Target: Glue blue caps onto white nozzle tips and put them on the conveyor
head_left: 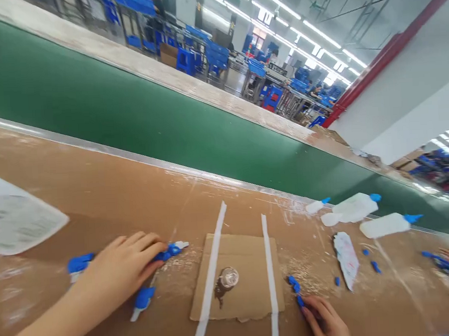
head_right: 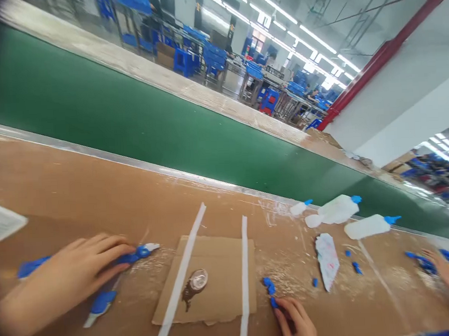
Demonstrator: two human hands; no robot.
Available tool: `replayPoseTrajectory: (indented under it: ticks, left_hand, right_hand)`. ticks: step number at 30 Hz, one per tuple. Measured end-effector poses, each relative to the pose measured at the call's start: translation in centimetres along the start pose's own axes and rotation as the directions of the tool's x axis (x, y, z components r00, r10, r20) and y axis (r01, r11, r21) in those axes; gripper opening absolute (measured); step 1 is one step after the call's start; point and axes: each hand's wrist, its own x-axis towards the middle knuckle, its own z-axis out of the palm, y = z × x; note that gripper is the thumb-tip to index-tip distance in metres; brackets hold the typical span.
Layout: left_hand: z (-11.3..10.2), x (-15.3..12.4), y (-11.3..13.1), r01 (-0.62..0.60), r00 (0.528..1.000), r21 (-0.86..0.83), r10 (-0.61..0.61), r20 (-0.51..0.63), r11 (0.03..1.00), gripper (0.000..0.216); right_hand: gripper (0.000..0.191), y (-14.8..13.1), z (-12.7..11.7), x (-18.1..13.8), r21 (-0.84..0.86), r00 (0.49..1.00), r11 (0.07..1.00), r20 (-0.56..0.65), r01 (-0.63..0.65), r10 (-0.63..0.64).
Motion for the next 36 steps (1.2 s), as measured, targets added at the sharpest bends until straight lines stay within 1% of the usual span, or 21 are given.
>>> replayPoseTrajectory:
  ticks: [3,5,9,11,12,14,17,19,20,23,27,29,30,31,32,33,34,35,36]
  left_hand:
    - [1.6,-0.5,-0.8,-0.032,0.999,0.057,0.033,-0.023,0.998,0.032]
    - [2.4,-0.8,-1.2,-0.028,0.999,0.091,0.032,-0.038,0.995,0.034]
    - [2.8,-1.1,-2.4,-0.109,0.994,0.081,0.11,-0.005,0.991,0.027]
    - [2.6,-1.1,-2.8,-0.149,0.989,0.074,0.148,0.023,0.986,0.03]
    - [2.5,-1.2,-2.9,-0.147,0.989,0.077,0.145,0.037,0.986,0.032]
    - [2.3,-1.1,-2.7,-0.105,0.991,0.078,0.098,0.095,0.991,0.037]
    - [1.8,-0.9,-1.7,0.013,0.971,0.058,-0.027,0.239,0.998,0.042]
    - [1.5,-0.7,-1.2,0.037,0.956,0.033,-0.045,0.291,0.999,0.047]
    - [1.3,-0.7,-1.0,0.026,0.956,0.019,-0.03,0.29,0.999,0.05]
    - [1.2,-0.5,-1.1,-0.043,0.97,-0.023,0.047,0.237,0.999,0.061]
    - [1.2,-0.4,-1.7,-0.068,0.994,-0.014,0.069,0.084,0.998,0.074]
    - [1.2,-0.8,-1.5,-0.031,0.999,-0.034,0.031,-0.021,0.999,0.072]
    - [1.2,-1.1,-1.1,0.011,0.997,-0.083,-0.017,-0.081,0.996,0.067]
    - [1.2,-1.6,-0.6,0.07,0.987,-0.17,-0.093,-0.135,0.983,0.06]
    - [1.3,-2.2,0.1,0.134,0.968,-0.293,-0.189,-0.166,0.947,0.051]
    - [1.4,-2.8,1.1,0.202,0.939,-0.44,-0.3,-0.166,0.875,0.041]
    - [1.6,-3.3,2.2,0.262,0.905,-0.596,-0.407,-0.12,0.759,0.032]
    - [1.9,-3.8,3.4,0.313,0.87,-0.737,-0.493,-0.032,0.599,0.026]
    - [2.1,-4.2,4.7,0.35,0.836,-0.846,-0.541,0.088,0.403,0.025]
  right_hand:
    - [0.03,-0.9,-0.4,0.2,-0.011,0.995,0.998,0.08,-0.064,0.065]
    - [0.032,-1.3,-0.5,0.3,-0.024,0.989,0.997,0.126,-0.069,0.071]
    - [0.036,-1.6,-0.6,0.9,-0.022,0.995,0.999,0.09,-0.028,0.03]
    - [0.034,-1.6,-0.7,1.4,-0.031,0.992,0.999,0.123,0.011,-0.007]
    - [0.033,-1.6,-0.8,1.6,-0.037,0.989,0.999,0.148,0.036,-0.03]
    - [0.032,-1.6,-1.0,2.1,-0.052,0.982,0.994,0.172,0.095,-0.084]
    - [0.03,-1.9,-1.3,2.9,-0.074,0.972,0.977,0.146,0.199,-0.187]
    - [0.029,-2.1,-1.4,3.5,-0.075,0.96,0.965,0.149,0.249,-0.237]
    - [0.028,-2.3,-1.5,3.7,-0.07,0.956,0.963,0.157,0.259,-0.246]
    - [0.031,-2.7,-1.6,4.4,-0.041,0.956,0.973,0.199,0.226,-0.214]
    - [0.037,-3.1,-1.5,4.8,0.006,0.966,0.989,0.212,0.15,-0.148]
    - [0.036,-3.3,-1.6,4.7,0.021,0.969,0.987,0.188,0.158,-0.159]
    - [0.032,-3.6,-1.6,4.6,0.025,0.969,0.985,0.177,0.171,-0.173]
    - [0.027,-4.0,-1.5,4.6,0.031,0.966,0.981,0.175,0.189,-0.192]
    - [0.02,-4.7,-1.4,4.6,0.038,0.96,0.976,0.176,0.216,-0.219]
    - [0.014,-5.6,-1.2,4.7,0.045,0.95,0.967,0.18,0.249,-0.253]
    - [0.01,-6.7,-1.0,5.0,0.049,0.939,0.957,0.185,0.286,-0.29]
    - [0.01,-8.1,-0.5,5.3,0.05,0.93,0.948,0.184,0.316,-0.319]
    - [0.01,-9.5,0.0,5.7,0.047,0.924,0.94,0.177,0.337,-0.34]
